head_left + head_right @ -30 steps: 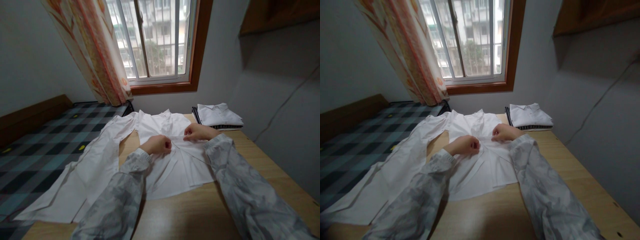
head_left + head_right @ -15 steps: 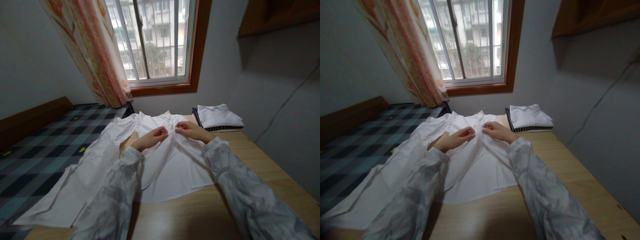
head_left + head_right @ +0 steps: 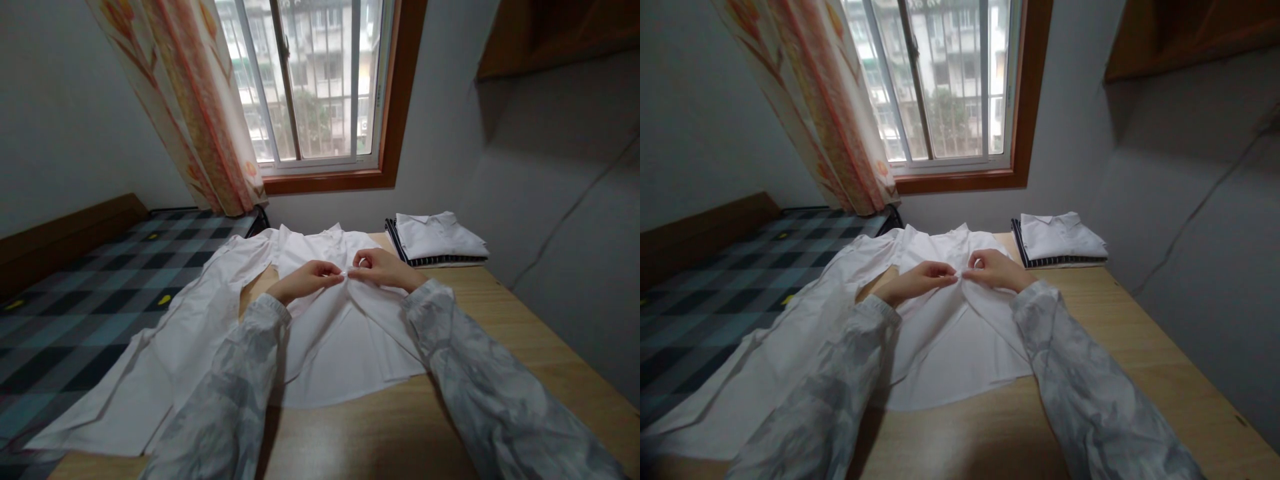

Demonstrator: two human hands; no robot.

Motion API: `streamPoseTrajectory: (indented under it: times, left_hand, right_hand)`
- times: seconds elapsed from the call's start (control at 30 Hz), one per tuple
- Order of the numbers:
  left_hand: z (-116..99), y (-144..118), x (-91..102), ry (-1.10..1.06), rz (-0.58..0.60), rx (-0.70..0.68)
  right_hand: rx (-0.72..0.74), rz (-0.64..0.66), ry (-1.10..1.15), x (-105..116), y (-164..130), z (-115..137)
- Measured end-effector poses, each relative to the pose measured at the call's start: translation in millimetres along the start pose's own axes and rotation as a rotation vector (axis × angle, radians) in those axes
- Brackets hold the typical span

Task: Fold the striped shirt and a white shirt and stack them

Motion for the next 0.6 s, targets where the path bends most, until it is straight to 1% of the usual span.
streamPoseTrajectory:
  times: [0.17, 0.27, 0.37, 0.53, 0.6]
  left_hand:
    - [-18.9, -2.0, 6.2, -0.019, -0.037, -0.041]
    - [-22.8, -1.6, 1.9, -0.04, -0.026, -0.047]
    - [-15.0, -0.7, -4.7, -0.034, -0.014, -0.009]
    - [4.1, 0.7, -4.0, -0.004, -0.07, 0.074]
    - [7.4, 1.4, -2.0, 0.014, -0.087, 0.085]
  right_hand:
    - [0.019, -0.148, -0.105, 12.1, -2.1, 5.9]
    - [0.004, -0.181, -0.089, 12.8, -2.3, 4.8]
    - [0.013, -0.131, 0.005, 7.6, -0.3, 4.1]
    - [0.033, 0.052, 0.147, -6.5, 5.0, 2.2]
    - [0.081, 0.061, 0.174, -5.9, 5.2, 6.2]
Point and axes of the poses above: each hand's wrist, its own y-axis towards the middle knuckle, its own x-axis out of the back of the hand, z = x × y, the point moved 10 cm from there along y, towards the middle knuckle, and after that the axes turned 8 degrees about -x, right-handed, at the moved point
